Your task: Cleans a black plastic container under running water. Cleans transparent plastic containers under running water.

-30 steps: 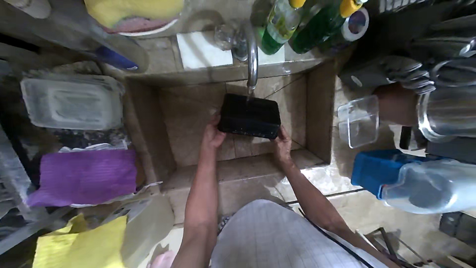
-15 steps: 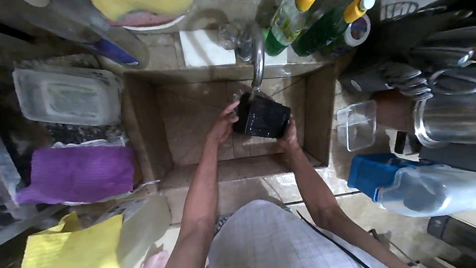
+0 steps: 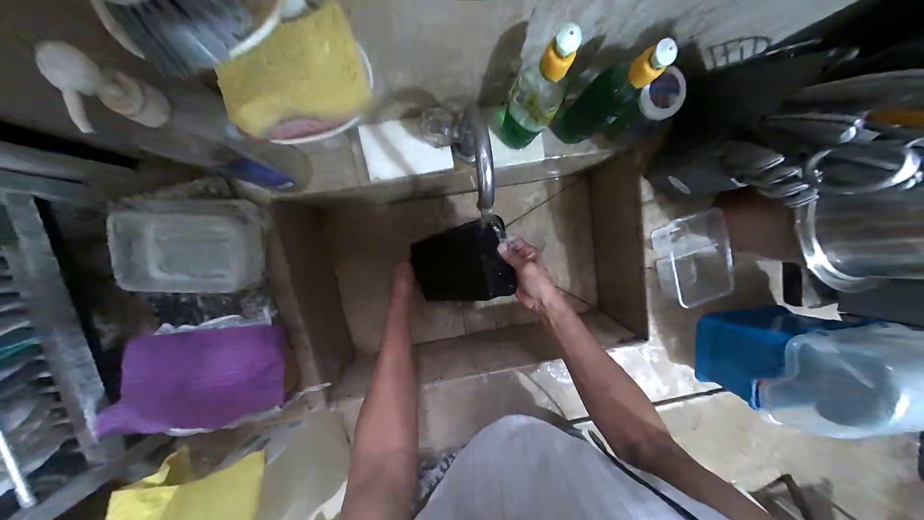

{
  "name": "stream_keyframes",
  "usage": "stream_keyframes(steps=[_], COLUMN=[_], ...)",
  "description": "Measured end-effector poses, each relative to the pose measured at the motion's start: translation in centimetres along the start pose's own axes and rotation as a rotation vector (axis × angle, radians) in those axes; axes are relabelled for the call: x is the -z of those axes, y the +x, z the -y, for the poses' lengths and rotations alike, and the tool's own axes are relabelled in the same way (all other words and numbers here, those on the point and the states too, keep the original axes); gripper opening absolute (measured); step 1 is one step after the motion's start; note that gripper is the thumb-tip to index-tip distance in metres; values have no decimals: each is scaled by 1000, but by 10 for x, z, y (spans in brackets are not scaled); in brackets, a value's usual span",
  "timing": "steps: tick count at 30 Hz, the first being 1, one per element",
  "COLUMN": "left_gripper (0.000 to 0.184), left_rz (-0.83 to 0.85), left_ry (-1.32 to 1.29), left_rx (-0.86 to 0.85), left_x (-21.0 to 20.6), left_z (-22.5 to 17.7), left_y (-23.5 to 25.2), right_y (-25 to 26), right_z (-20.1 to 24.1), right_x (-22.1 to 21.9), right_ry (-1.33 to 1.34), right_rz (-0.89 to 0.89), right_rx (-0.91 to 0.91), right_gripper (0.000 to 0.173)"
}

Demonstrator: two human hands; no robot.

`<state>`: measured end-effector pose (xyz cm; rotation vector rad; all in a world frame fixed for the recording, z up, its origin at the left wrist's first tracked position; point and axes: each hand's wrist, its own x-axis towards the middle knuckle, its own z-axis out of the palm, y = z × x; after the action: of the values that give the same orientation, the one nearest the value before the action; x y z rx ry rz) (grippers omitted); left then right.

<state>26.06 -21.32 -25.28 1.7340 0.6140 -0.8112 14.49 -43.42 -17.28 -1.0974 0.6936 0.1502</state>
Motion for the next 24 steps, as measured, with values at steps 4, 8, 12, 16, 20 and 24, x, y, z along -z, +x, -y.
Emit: stream_keyframes(steps=[4, 8, 12, 16, 20, 24], left_gripper=[48, 55, 45, 38, 37, 37], left_rz=[-73, -54, -80, 98, 294, 292], left_ry=[252, 329, 551, 347, 243, 290], left_rx=[-415, -513, -545, -328, -300, -408], left_x=[-5, -41, -44, -43, -22, -24], left_z=[-89, -194, -244, -252, -244, -225], left_y=[-12, -33, -18, -3, -4, 3], right_y=[-6, -23, -32, -57, -91, -99], right_z=[16, 31, 31, 41, 42, 27], right_x=[-5, -13, -29, -3, 39, 78], right_ry=[-79, -344, -586, -677, -453, 152], right_rz=[75, 134, 144, -10, -240, -451], right_rx=[36, 72, 227, 318, 233, 139], right_gripper=[28, 38, 39, 37, 41, 37])
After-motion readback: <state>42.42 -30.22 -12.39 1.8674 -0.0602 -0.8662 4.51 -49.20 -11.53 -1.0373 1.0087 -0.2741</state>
